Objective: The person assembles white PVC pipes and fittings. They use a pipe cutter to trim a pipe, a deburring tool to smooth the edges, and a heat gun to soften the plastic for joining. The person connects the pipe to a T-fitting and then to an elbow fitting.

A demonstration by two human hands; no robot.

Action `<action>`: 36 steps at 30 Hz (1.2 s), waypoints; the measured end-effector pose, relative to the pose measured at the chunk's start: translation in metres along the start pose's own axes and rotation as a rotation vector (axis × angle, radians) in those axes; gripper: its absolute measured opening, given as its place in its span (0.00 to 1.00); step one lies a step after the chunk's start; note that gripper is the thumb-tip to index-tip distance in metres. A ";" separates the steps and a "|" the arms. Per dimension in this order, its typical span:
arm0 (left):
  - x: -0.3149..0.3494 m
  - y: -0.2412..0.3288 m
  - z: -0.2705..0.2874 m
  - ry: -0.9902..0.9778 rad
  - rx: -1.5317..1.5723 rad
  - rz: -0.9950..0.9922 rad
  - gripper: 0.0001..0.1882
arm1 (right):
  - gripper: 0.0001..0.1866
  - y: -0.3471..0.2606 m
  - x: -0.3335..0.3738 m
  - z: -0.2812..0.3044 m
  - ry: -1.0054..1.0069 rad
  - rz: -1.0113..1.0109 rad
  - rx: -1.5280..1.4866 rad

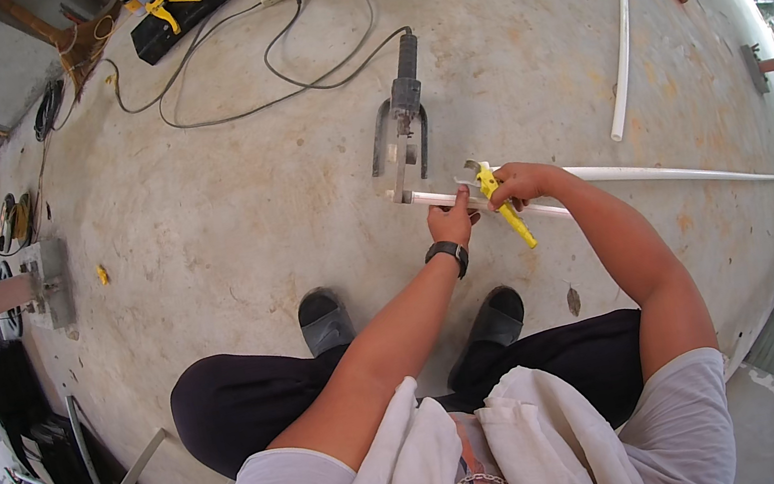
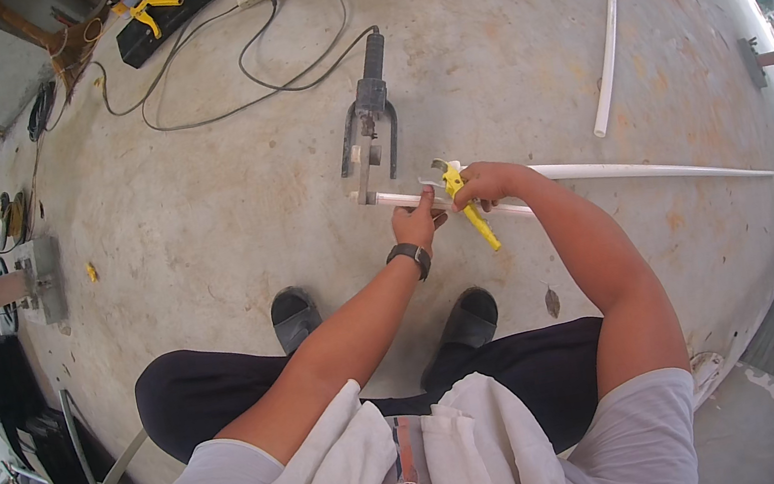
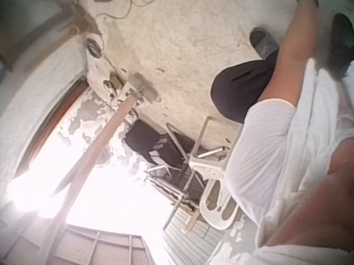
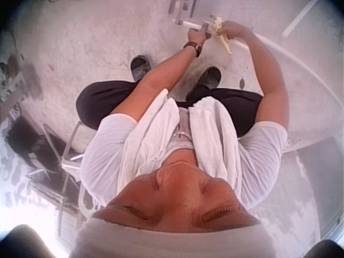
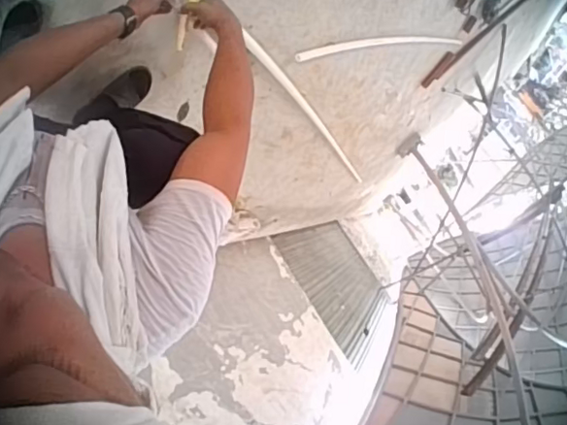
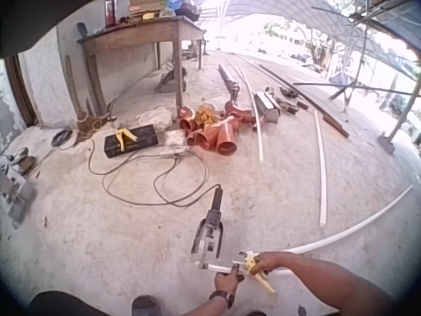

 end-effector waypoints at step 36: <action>-0.006 -0.010 0.008 -0.188 0.142 -0.051 0.20 | 0.30 0.001 0.000 0.001 0.007 -0.033 0.071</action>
Point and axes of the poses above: each hand's wrist, its own x-axis away from the middle knuckle, its own z-axis out of the back of the hand, y = z × x, the point moved 5 cm from there along -x, towards the middle knuckle, and after that the axes turned 6 degrees about -x, right-handed, at the moved point
